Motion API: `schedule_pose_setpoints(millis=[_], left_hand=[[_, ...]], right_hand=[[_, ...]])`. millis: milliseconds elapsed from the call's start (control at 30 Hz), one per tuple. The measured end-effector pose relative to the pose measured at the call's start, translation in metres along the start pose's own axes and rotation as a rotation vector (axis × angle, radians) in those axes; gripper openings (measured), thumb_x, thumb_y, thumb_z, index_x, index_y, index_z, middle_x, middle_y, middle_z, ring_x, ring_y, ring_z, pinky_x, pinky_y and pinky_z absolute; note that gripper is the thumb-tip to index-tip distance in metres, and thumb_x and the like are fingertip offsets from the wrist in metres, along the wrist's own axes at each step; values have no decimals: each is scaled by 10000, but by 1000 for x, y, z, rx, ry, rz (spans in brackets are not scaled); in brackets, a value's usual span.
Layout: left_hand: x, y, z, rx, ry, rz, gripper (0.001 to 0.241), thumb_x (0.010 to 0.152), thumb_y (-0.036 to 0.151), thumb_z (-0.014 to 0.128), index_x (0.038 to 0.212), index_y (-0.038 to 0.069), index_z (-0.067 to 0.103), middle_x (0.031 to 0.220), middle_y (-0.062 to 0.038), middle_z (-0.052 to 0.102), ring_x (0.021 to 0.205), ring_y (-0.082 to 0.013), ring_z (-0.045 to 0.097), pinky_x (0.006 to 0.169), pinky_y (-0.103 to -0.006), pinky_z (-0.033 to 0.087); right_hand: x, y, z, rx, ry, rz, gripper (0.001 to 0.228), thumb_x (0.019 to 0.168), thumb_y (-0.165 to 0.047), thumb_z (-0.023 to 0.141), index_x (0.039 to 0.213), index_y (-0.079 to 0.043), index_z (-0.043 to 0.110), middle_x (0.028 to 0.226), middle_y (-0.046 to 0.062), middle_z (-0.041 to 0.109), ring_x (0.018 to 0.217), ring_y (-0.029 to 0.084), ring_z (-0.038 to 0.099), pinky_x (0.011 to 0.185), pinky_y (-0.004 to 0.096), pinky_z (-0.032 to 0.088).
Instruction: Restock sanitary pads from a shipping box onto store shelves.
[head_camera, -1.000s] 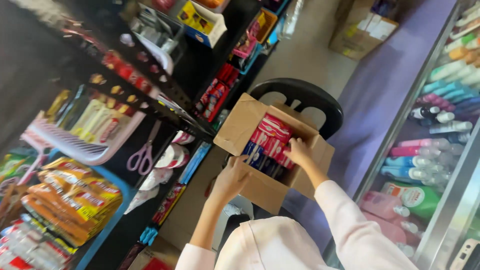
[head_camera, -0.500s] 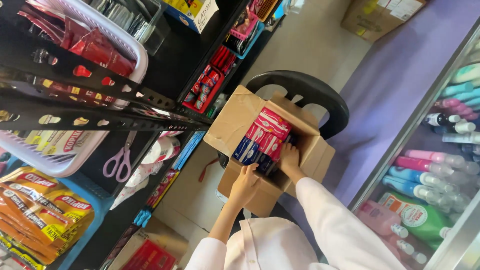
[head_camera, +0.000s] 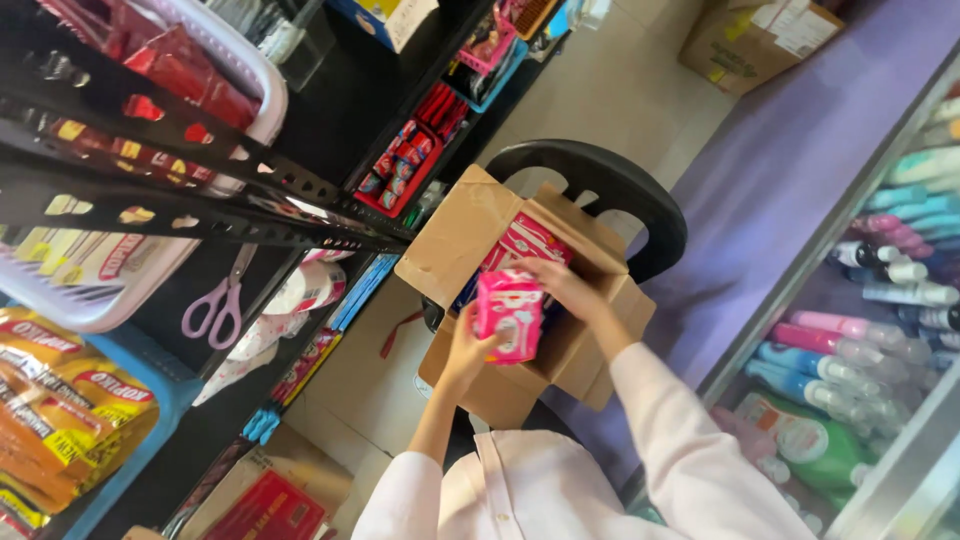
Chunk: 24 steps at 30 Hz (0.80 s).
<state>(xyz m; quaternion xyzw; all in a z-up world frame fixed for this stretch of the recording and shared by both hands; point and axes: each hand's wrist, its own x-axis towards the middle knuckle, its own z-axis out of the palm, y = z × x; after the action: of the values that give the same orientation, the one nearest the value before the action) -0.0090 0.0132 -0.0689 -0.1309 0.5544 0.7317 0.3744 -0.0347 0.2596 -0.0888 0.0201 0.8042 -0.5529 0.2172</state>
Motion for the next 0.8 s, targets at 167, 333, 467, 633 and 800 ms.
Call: schedule_pose_setpoints(millis=[167, 333, 467, 633, 800], left_hand=[[-35, -3, -40, 29, 248, 142, 699, 798, 152, 811, 1407, 37, 487, 1268, -101, 652, 1156, -177, 641, 1006, -342, 512], [-83, 21, -55, -47, 270, 94, 645, 865, 241, 723, 1440, 68, 489, 1285, -63, 658, 1158, -146, 634, 1025, -317, 477], [-95, 7, -64, -65, 296, 65, 646, 875, 258, 711, 1446, 68, 475, 1281, -68, 658, 1154, -155, 641, 1023, -329, 486], [-91, -4, -67, -23, 309, 49, 616, 870, 264, 719, 1416, 65, 513, 1256, -78, 677, 1124, -154, 654, 1002, -324, 495], [-82, -4, -64, -73, 247, 31, 558, 866, 245, 739, 1338, 58, 506, 1226, -77, 673, 1114, -157, 660, 987, -327, 510]], right_hand=[[24, 117, 85, -660, 331, 204, 964, 764, -474, 877, 1510, -71, 419, 1521, 190, 433, 1368, 400, 455, 1078, 525, 422], [38, 106, 113, -930, 390, 364, 1210, 566, -480, 940, 1506, -20, 332, 1502, 198, 425, 1358, 378, 421, 1093, 489, 400], [43, 104, 108, -1040, 322, 438, 1106, 610, -463, 929, 1473, -19, 399, 1460, 162, 492, 1369, 341, 463, 1095, 469, 434], [24, 76, 71, -649, 368, 504, 1166, 647, -571, 929, 1453, 55, 364, 1462, 265, 431, 1217, 417, 545, 946, 530, 483], [-23, 41, 27, -256, 509, 354, 898, 658, -461, 907, 1332, 2, 536, 1397, 253, 530, 1244, 381, 589, 1080, 427, 493]])
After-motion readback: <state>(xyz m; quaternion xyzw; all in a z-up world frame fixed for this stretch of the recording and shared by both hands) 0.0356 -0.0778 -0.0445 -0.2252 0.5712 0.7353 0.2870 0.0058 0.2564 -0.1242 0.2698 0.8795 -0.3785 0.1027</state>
